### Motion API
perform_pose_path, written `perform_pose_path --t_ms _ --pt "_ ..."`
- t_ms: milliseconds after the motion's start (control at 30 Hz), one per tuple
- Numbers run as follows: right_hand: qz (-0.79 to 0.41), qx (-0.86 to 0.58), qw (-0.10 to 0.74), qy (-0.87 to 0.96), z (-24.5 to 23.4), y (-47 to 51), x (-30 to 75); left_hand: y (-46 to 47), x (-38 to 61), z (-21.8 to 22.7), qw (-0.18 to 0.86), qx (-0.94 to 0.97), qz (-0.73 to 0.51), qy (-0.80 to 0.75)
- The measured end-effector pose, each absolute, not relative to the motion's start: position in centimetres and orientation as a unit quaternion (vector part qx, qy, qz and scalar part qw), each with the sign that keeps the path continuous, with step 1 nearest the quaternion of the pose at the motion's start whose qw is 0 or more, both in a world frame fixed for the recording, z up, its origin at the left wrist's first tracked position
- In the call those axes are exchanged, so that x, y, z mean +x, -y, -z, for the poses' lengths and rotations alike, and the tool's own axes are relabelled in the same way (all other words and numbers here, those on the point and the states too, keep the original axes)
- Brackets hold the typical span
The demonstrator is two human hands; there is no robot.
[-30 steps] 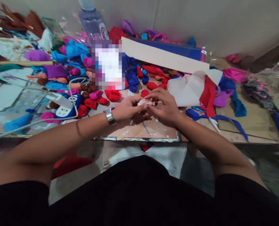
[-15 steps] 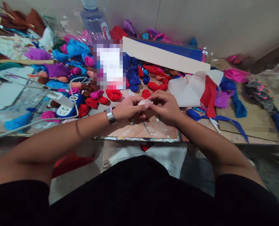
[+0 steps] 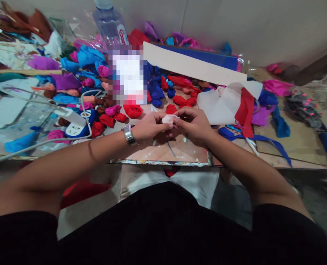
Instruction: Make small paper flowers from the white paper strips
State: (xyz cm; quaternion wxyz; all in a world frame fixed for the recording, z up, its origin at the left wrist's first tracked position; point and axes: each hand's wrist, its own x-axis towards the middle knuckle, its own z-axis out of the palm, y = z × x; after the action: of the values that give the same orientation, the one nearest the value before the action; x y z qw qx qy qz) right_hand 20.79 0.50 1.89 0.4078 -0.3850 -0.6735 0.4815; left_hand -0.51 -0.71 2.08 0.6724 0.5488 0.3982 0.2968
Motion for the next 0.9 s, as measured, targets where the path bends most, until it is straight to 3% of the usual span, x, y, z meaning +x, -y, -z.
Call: perform_pose_path --t_ms 100,367,633,900 --pt "-0.508 -0.389 0.413 0.648 -2.0 -0.5 20.7 0.6 -0.5 -1.8 0.661 0.570 -0.306 -0.380" --pt "-0.528 -0.398 0.429 0.616 -1.6 -0.7 20.6 0.5 -0.3 -0.9 0.511 0.659 -0.402 -0.378" --pt "-0.510 -0.382 0.432 0.638 -1.3 -0.3 20.5 0.7 -0.3 -1.6 0.579 0.602 -0.382 -0.397" --pt "-0.322 -0.400 0.420 0.749 -2.0 0.0 20.6 0.7 -0.4 -1.4 0.577 0.610 -0.366 -0.401"
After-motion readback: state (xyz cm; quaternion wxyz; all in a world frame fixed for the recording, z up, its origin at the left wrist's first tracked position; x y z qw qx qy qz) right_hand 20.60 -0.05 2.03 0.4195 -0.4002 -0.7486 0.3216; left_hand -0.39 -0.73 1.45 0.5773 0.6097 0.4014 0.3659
